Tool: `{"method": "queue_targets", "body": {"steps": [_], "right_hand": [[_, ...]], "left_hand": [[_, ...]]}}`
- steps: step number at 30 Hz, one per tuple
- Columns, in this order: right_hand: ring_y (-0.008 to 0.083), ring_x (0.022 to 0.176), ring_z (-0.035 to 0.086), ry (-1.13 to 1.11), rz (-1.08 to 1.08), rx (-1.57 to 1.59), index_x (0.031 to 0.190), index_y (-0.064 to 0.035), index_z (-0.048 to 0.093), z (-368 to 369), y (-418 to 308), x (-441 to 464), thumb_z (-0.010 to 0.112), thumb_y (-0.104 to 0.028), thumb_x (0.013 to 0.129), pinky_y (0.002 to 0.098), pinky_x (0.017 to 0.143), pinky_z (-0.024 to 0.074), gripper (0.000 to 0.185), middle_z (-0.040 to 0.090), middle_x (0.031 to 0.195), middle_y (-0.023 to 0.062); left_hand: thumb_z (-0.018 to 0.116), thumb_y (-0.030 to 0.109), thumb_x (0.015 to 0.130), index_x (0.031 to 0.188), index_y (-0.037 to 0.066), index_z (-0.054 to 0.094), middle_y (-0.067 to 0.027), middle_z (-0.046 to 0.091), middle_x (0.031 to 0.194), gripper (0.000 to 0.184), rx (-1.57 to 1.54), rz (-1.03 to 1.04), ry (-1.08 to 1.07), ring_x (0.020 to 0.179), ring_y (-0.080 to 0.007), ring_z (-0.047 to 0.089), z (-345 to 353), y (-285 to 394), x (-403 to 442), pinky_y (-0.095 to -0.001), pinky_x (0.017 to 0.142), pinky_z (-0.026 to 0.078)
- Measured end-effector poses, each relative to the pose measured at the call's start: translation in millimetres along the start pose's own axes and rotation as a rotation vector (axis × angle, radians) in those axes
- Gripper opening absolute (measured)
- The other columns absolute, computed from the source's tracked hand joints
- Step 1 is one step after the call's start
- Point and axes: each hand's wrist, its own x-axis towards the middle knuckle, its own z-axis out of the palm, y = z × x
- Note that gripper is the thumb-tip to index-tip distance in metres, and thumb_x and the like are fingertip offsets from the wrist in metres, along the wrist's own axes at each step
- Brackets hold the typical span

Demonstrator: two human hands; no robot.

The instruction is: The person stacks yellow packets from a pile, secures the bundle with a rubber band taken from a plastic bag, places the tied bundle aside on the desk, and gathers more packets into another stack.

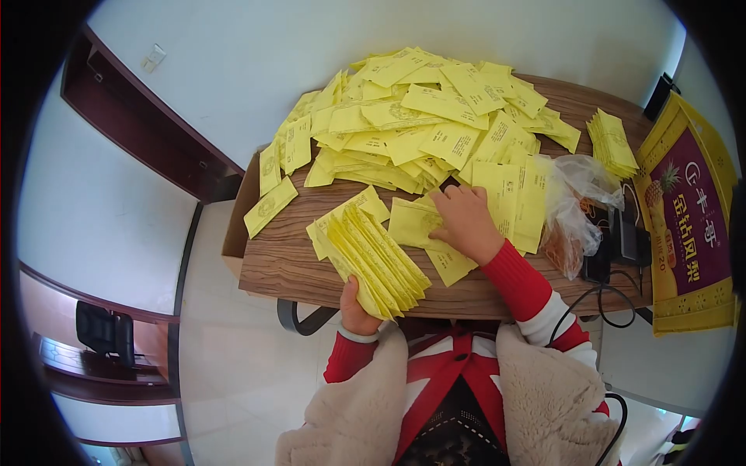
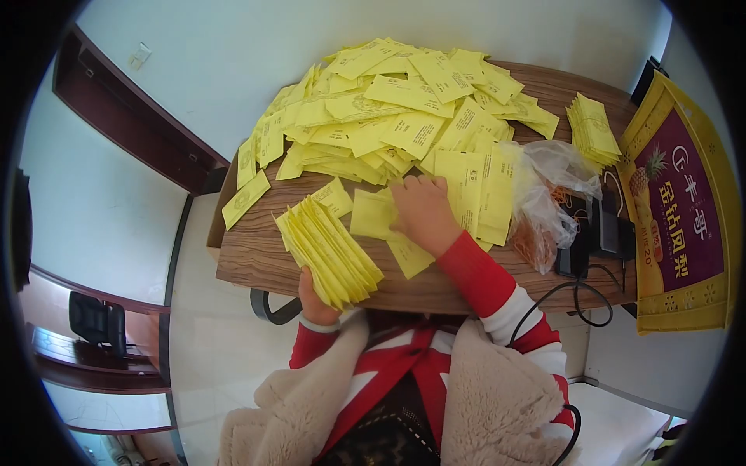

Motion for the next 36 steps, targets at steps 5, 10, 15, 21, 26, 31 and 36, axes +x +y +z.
{"method": "queue_targets", "body": {"steps": [5, 10, 15, 21, 26, 31, 36], "right_hand": [[0.0328, 0.084, 0.061, -0.044, 0.053, 0.203, 0.105, -0.0057, 0.067, -22.6, -15.1, -7.2, 0.072, -0.028, 0.090, 0.0400, 0.075, 0.0478, 0.027, 0.065, 0.098, 0.0122], [0.0343, 0.074, 0.060, -0.062, 0.120, 0.409, 0.098, -0.0038, 0.065, -44.4, -42.5, -20.3, 0.069, -0.026, 0.094, 0.0408, 0.068, 0.0473, 0.023, 0.065, 0.089, 0.0147], [0.0355, 0.071, 0.060, -0.089, 0.177, 0.570, 0.098, -0.0020, 0.063, -66.5, -64.5, -30.9, 0.063, -0.022, 0.099, 0.0424, 0.067, 0.0475, 0.020, 0.066, 0.084, 0.0151], [0.0335, 0.077, 0.061, 0.039, 0.079, 0.647, 0.107, 0.0004, 0.066, -56.7, -73.5, -40.8, 0.059, -0.017, 0.102, 0.0422, 0.071, 0.0480, 0.020, 0.068, 0.093, 0.0158], [0.0303, 0.084, 0.063, 0.112, 0.019, 0.848, 0.120, 0.0022, 0.066, -46.8, -76.1, -44.3, 0.055, -0.012, 0.103, 0.0376, 0.076, 0.0490, 0.025, 0.069, 0.102, 0.0162], [0.0263, 0.093, 0.063, -0.081, 0.118, 0.845, 0.128, 0.0025, 0.066, -50.1, -72.4, -47.8, 0.054, -0.011, 0.103, 0.0327, 0.082, 0.0491, 0.031, 0.069, 0.111, 0.0152], [0.0205, 0.084, 0.060, -0.120, 0.149, 1.088, 0.122, 0.0024, 0.069, -51.3, -58.9, -41.3, 0.058, -0.012, 0.101, 0.0294, 0.077, 0.0480, 0.027, 0.069, 0.101, 0.0096]], "left_hand": [[0.065, 0.022, 0.100, 0.155, 0.008, 0.044, -0.0178, 0.060, 0.148, 0.060, 0.046, -0.044, -0.021, 0.124, -0.0350, 0.066, 0.9, -3.4, 2.4, -0.0459, 0.101, 0.057], [0.069, 0.018, 0.095, 0.155, 0.007, 0.043, -0.0184, 0.059, 0.148, 0.066, 0.067, -0.086, -0.109, 0.124, -0.0368, 0.066, 3.9, -10.6, 4.1, -0.0473, 0.101, 0.057], [0.052, 0.025, 0.107, 0.158, 0.002, 0.036, -0.0219, 0.050, 0.155, 0.058, 0.111, -0.081, -0.367, 0.138, -0.0373, 0.055, 2.4, -14.6, 11.4, -0.0491, 0.115, 0.046], [0.047, 0.023, 0.108, 0.157, 0.001, 0.038, -0.0227, 0.053, 0.152, 0.054, 0.121, -0.029, -0.318, 0.134, -0.0355, 0.057, 14.5, -20.1, 8.7, -0.0466, 0.112, 0.050], [0.042, 0.021, 0.109, 0.151, 0.000, 0.047, -0.0233, 0.062, 0.141, 0.047, 0.281, 0.099, -0.269, 0.121, -0.0336, 0.066, 12.2, -21.3, 9.0, -0.0413, 0.099, 0.059], [0.045, 0.016, 0.109, 0.141, -0.002, 0.056, -0.0210, 0.070, 0.127, 0.037, 0.191, 0.097, -0.089, 0.105, -0.0301, 0.072, 35.6, -24.1, 4.8, -0.0359, 0.086, 0.064], [0.054, 0.010, 0.107, 0.134, -0.001, 0.060, -0.0170, 0.073, 0.119, 0.030, 0.418, 0.165, -0.027, 0.097, -0.0265, 0.074, 19.8, -19.8, 4.1, -0.0331, 0.079, 0.064]]}}
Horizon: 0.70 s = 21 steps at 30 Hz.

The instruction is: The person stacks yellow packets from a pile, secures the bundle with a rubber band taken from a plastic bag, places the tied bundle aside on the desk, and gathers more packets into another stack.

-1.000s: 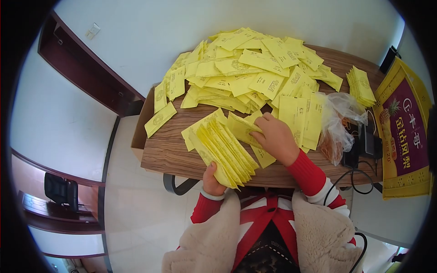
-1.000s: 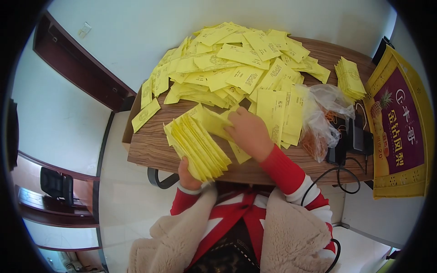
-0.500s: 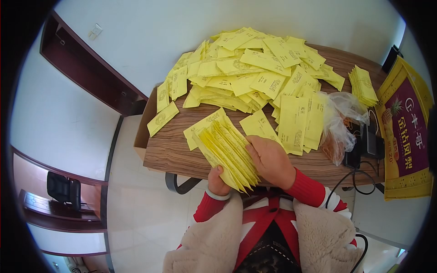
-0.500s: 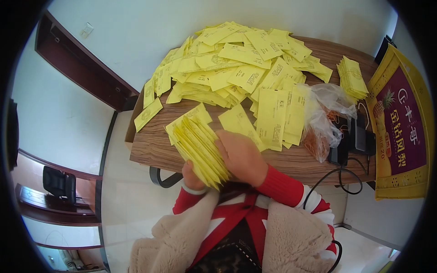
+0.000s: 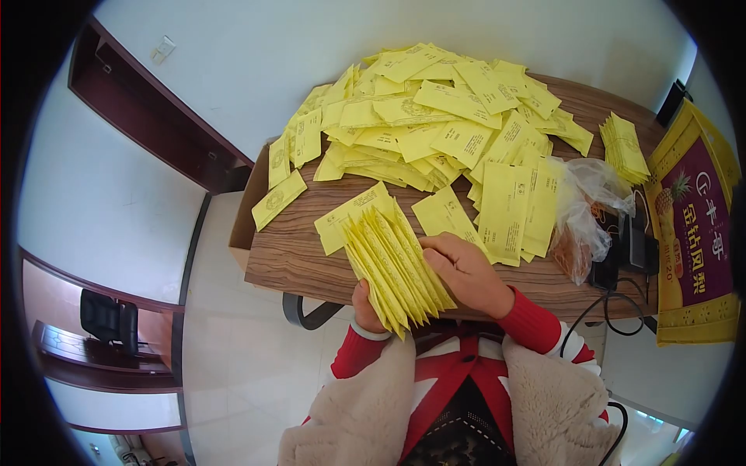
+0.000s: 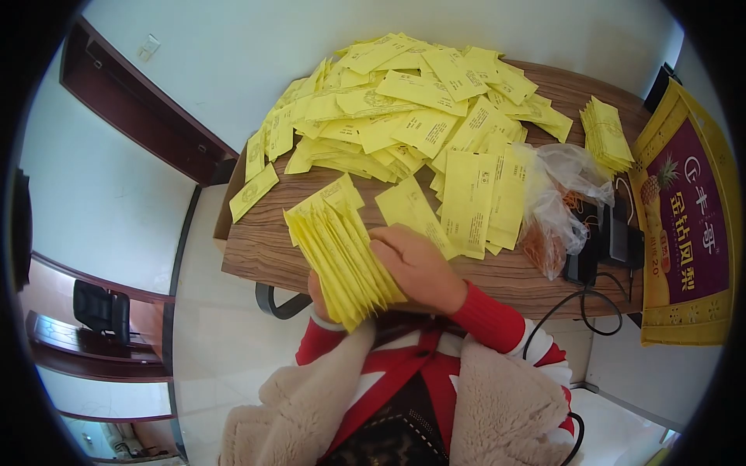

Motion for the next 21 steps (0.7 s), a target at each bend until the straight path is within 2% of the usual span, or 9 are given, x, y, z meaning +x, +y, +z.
{"method": "queue_targets", "body": {"steps": [2, 4, 10, 12, 14, 15, 19, 21], "right_hand": [[0.0177, 0.079, 0.058, 0.024, -0.023, -0.033, 0.120, 0.0021, 0.070, -6.5, 8.9, 2.4, 0.060, -0.012, 0.100, 0.0286, 0.073, 0.0473, 0.026, 0.068, 0.097, 0.0071], [0.0126, 0.073, 0.053, 0.157, 0.029, -0.176, 0.118, 0.0010, 0.072, -24.3, 15.7, 8.0, 0.063, -0.010, 0.098, 0.0255, 0.067, 0.0445, 0.024, 0.066, 0.090, 0.0031], [0.0098, 0.072, 0.051, 0.240, 0.047, -0.207, 0.118, -0.0002, 0.072, -47.5, 27.9, 9.8, 0.063, -0.007, 0.098, 0.0231, 0.066, 0.0433, 0.024, 0.065, 0.087, 0.0016], [0.0101, 0.072, 0.052, 0.205, 0.050, -0.187, 0.119, -0.0001, 0.072, -37.7, 18.2, 7.0, 0.063, -0.007, 0.098, 0.0229, 0.066, 0.0436, 0.024, 0.064, 0.086, 0.0016], [0.0108, 0.077, 0.054, -0.021, 0.174, 0.008, 0.126, 0.0001, 0.068, -26.3, 8.0, 4.6, 0.063, -0.009, 0.098, 0.0230, 0.068, 0.0447, 0.030, 0.066, 0.092, 0.0031], [0.0108, 0.077, 0.054, -0.024, 0.175, 0.010, 0.126, 0.0001, 0.068, -20.9, 2.9, 3.5, 0.063, -0.009, 0.098, 0.0230, 0.068, 0.0447, 0.030, 0.066, 0.092, 0.0031], [0.0118, 0.083, 0.057, -0.115, 0.161, 0.079, 0.136, 0.0002, 0.061, -3.6, -13.1, -0.9, 0.064, -0.012, 0.097, 0.0234, 0.071, 0.0459, 0.041, 0.067, 0.104, 0.0056], [0.0122, 0.083, 0.057, -0.113, 0.152, 0.094, 0.138, -0.0001, 0.060, -0.8, -7.7, -2.0, 0.065, -0.013, 0.097, 0.0238, 0.072, 0.0460, 0.043, 0.067, 0.105, 0.0062]], "left_hand": [[0.060, 0.009, 0.104, 0.135, -0.001, 0.059, -0.0159, 0.073, 0.119, 0.032, -0.019, -0.010, 0.032, 0.096, -0.0248, 0.074, -2.5, -0.3, -0.3, -0.0319, 0.078, 0.064], [0.065, 0.008, 0.102, 0.135, -0.001, 0.059, -0.0149, 0.073, 0.118, 0.035, -0.043, -0.021, 0.066, 0.095, -0.0231, 0.074, -4.0, -1.6, -1.9, -0.0307, 0.076, 0.064], [0.064, 0.009, 0.103, 0.136, 0.000, 0.058, -0.0149, 0.074, 0.117, 0.035, -0.080, 0.021, 0.016, 0.096, -0.0238, 0.075, -2.7, 5.3, 3.1, -0.0317, 0.076, 0.064], [0.063, 0.025, 0.102, 0.146, 0.003, 0.050, -0.0170, 0.067, 0.131, 0.051, -0.207, -0.059, -0.085, 0.109, -0.0291, 0.071, -36.4, -11.4, 1.1, -0.0393, 0.088, 0.061], [0.062, 0.040, 0.102, 0.157, 0.006, 0.042, -0.0192, 0.061, 0.145, 0.068, -0.331, -0.139, -0.187, 0.123, -0.0345, 0.068, -58.0, -23.0, -0.6, -0.0469, 0.099, 0.059], [0.062, 0.040, 0.102, 0.157, 0.006, 0.042, -0.0192, 0.061, 0.145, 0.068, -0.330, -0.137, -0.184, 0.123, -0.0345, 0.068, -49.9, -22.0, -0.7, -0.0469, 0.099, 0.059], [0.051, 0.016, 0.108, 0.143, -0.001, 0.055, -0.0189, 0.071, 0.126, 0.039, -0.315, -0.044, -0.241, 0.105, -0.0283, 0.074, 28.1, -8.0, 6.6, -0.0373, 0.088, 0.063], [0.049, 0.017, 0.108, 0.144, -0.001, 0.053, -0.0201, 0.070, 0.128, 0.041, -0.304, -0.004, -0.259, 0.108, -0.0289, 0.073, 26.0, -8.7, 4.4, -0.0377, 0.090, 0.062]]}}
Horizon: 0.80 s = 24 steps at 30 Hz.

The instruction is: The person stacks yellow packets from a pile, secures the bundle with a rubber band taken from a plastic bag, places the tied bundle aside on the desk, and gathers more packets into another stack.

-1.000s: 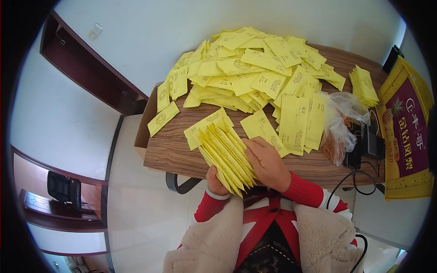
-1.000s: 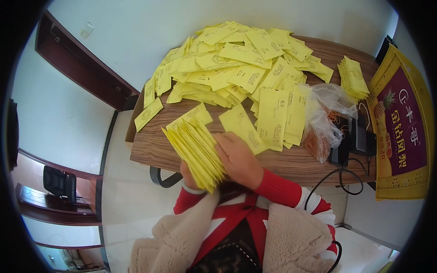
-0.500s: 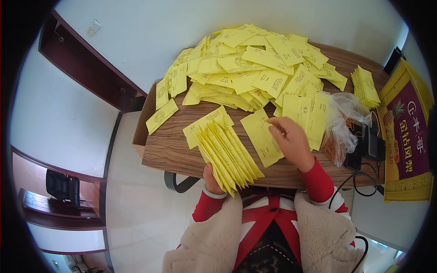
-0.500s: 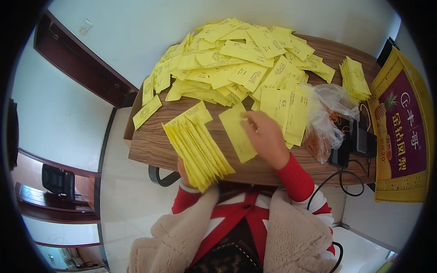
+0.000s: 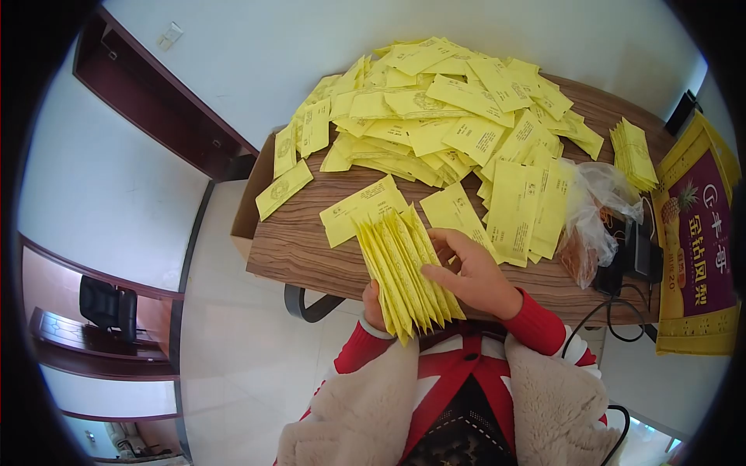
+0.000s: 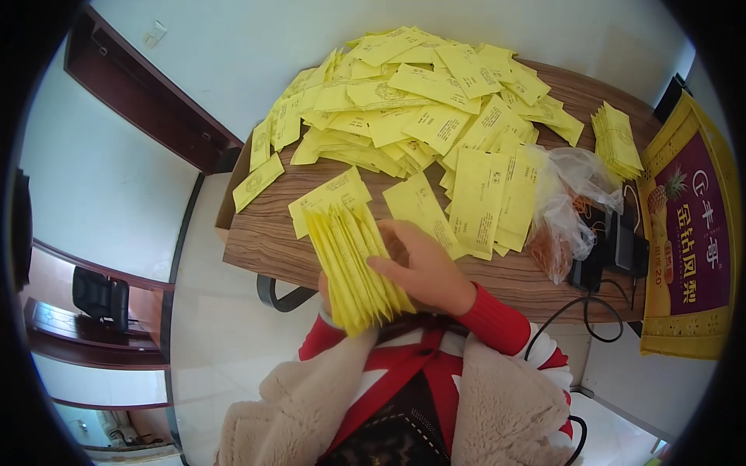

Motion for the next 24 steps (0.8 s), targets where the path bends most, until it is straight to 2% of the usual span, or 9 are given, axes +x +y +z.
{"method": "queue_targets", "body": {"steps": [3, 13, 18, 24], "right_hand": [[0.0136, 0.086, 0.058, 0.009, -0.020, 0.037, 0.142, -0.0008, 0.055, 2.5, 10.8, 0.0, 0.066, -0.016, 0.096, 0.0247, 0.074, 0.0466, 0.050, 0.067, 0.111, 0.0082], [0.0179, 0.090, 0.060, 0.026, 0.031, -0.048, 0.141, 0.0021, 0.054, 7.1, -5.7, -6.7, 0.069, -0.018, 0.094, 0.0278, 0.076, 0.0486, 0.053, 0.065, 0.117, 0.0138], [0.0202, 0.091, 0.061, 0.049, -0.069, -0.201, 0.140, 0.0031, 0.053, 10.4, 1.1, -6.1, 0.071, -0.019, 0.093, 0.0299, 0.078, 0.0503, 0.055, 0.063, 0.119, 0.0156], [0.0232, 0.093, 0.062, 0.048, -0.044, -0.204, 0.140, 0.0032, 0.053, 8.9, -1.4, -6.4, 0.073, -0.019, 0.091, 0.0317, 0.081, 0.0517, 0.057, 0.063, 0.119, 0.0165]], "left_hand": [[0.042, 0.019, 0.108, 0.149, -0.002, 0.050, -0.0235, 0.065, 0.136, 0.047, 0.038, 0.097, -0.071, 0.116, -0.0305, 0.070, -4.1, -1.8, -6.2, -0.0392, 0.095, 0.061], [0.033, 0.023, 0.106, 0.154, -0.003, 0.043, -0.0278, 0.056, 0.146, 0.055, -0.112, 0.126, -0.129, 0.129, -0.0377, 0.062, -7.8, -12.8, -2.9, -0.0483, 0.105, 0.055], [0.031, 0.024, 0.107, 0.155, -0.002, 0.042, -0.0278, 0.055, 0.147, 0.056, -0.082, 0.108, -0.137, 0.131, -0.0395, 0.060, -3.5, -11.2, -1.9, -0.0505, 0.109, 0.053], [0.031, 0.021, 0.107, 0.157, -0.001, 0.039, -0.0257, 0.053, 0.151, 0.056, -0.202, 0.017, -0.199, 0.135, -0.0379, 0.057, -21.3, -8.8, -7.3, -0.0500, 0.110, 0.051]]}}
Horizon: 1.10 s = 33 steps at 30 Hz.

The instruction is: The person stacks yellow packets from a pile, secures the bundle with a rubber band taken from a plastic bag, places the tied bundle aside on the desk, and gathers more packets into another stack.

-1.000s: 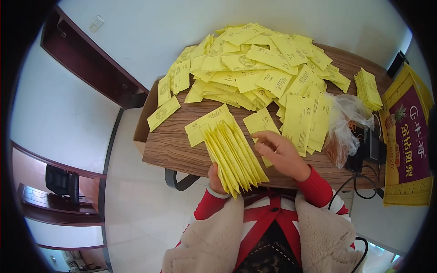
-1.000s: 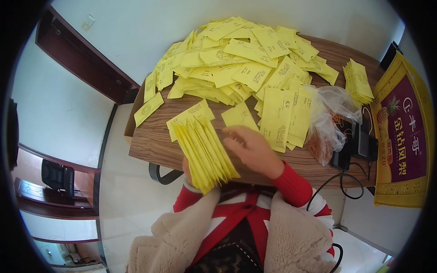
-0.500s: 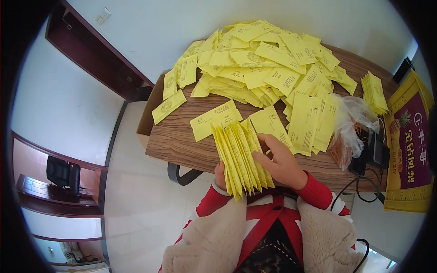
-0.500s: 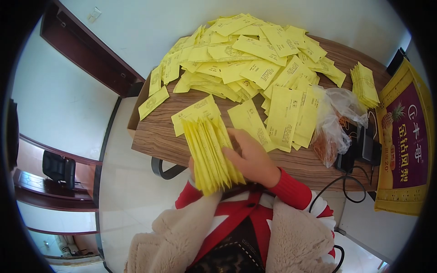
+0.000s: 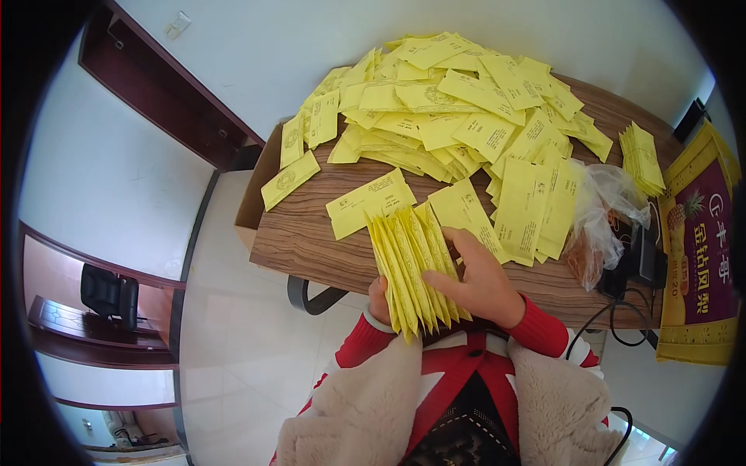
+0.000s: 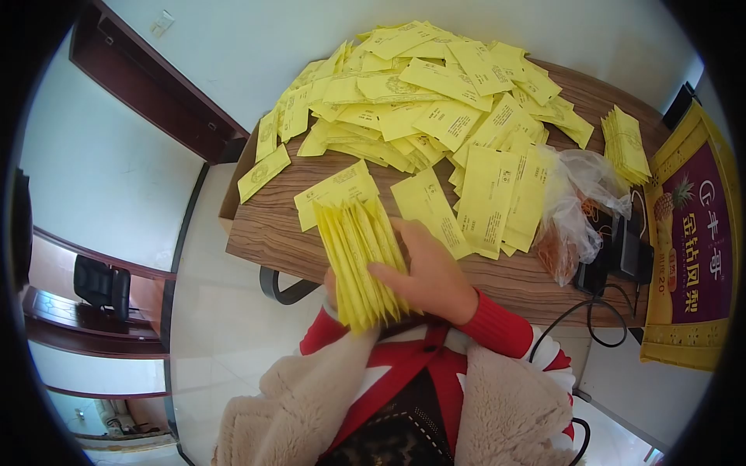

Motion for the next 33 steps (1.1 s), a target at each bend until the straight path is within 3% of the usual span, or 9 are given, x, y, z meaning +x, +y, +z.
{"method": "queue_targets", "body": {"steps": [4, 14, 24, 30, 33], "right_hand": [[0.0248, 0.096, 0.061, -0.017, 0.054, -0.034, 0.140, 0.0037, 0.052, -2.3, -3.0, -0.4, 0.073, -0.019, 0.090, 0.0326, 0.083, 0.0518, 0.058, 0.063, 0.120, 0.0175], [0.0297, 0.102, 0.063, 0.000, 0.046, -0.011, 0.140, 0.0049, 0.051, -1.8, -11.9, -2.7, 0.074, -0.021, 0.088, 0.0368, 0.091, 0.0513, 0.062, 0.062, 0.121, 0.0198], [0.0343, 0.108, 0.062, 0.009, 0.077, -0.081, 0.143, 0.0055, 0.048, 2.2, -9.9, -4.5, 0.076, -0.026, 0.086, 0.0383, 0.097, 0.0501, 0.071, 0.060, 0.125, 0.0222], [0.0359, 0.113, 0.061, -0.052, 0.106, 0.029, 0.147, 0.0054, 0.045, -4.2, -24.6, -2.8, 0.078, -0.026, 0.084, 0.0394, 0.100, 0.0494, 0.078, 0.059, 0.129, 0.0244], [0.0375, 0.117, 0.060, -0.004, 0.030, -0.046, 0.149, 0.0054, 0.043, 3.9, -19.7, -4.3, 0.080, -0.027, 0.082, 0.0410, 0.102, 0.0481, 0.083, 0.058, 0.133, 0.0257]], "left_hand": [[0.037, 0.023, 0.106, 0.159, 0.002, 0.038, -0.0231, 0.050, 0.154, 0.057, -0.047, -0.183, 0.088, 0.138, -0.0371, 0.055, -19.5, 10.7, -9.1, -0.0503, 0.113, 0.049], [0.048, 0.032, 0.103, 0.162, 0.005, 0.034, -0.0213, 0.047, 0.158, 0.066, 0.094, -0.088, 0.124, 0.140, -0.0363, 0.053, -8.1, -0.2, -2.0, -0.0515, 0.116, 0.045], [0.049, 0.031, 0.104, 0.163, 0.007, 0.032, -0.0212, 0.042, 0.161, 0.066, 0.127, -0.205, 0.078, 0.145, -0.0353, 0.047, -6.5, 9.1, -1.4, -0.0521, 0.119, 0.042], [0.050, 0.030, 0.104, 0.163, 0.007, 0.031, -0.0204, 0.041, 0.162, 0.066, 0.129, -0.153, 0.023, 0.147, -0.0349, 0.045, -12.1, 3.6, -3.6, -0.0520, 0.120, 0.041], [0.063, 0.033, 0.097, 0.165, 0.011, 0.028, -0.0193, 0.040, 0.164, 0.079, 0.185, -0.244, 0.172, 0.147, -0.0366, 0.046, -23.7, 14.7, -19.9, -0.0533, 0.120, 0.041]]}}
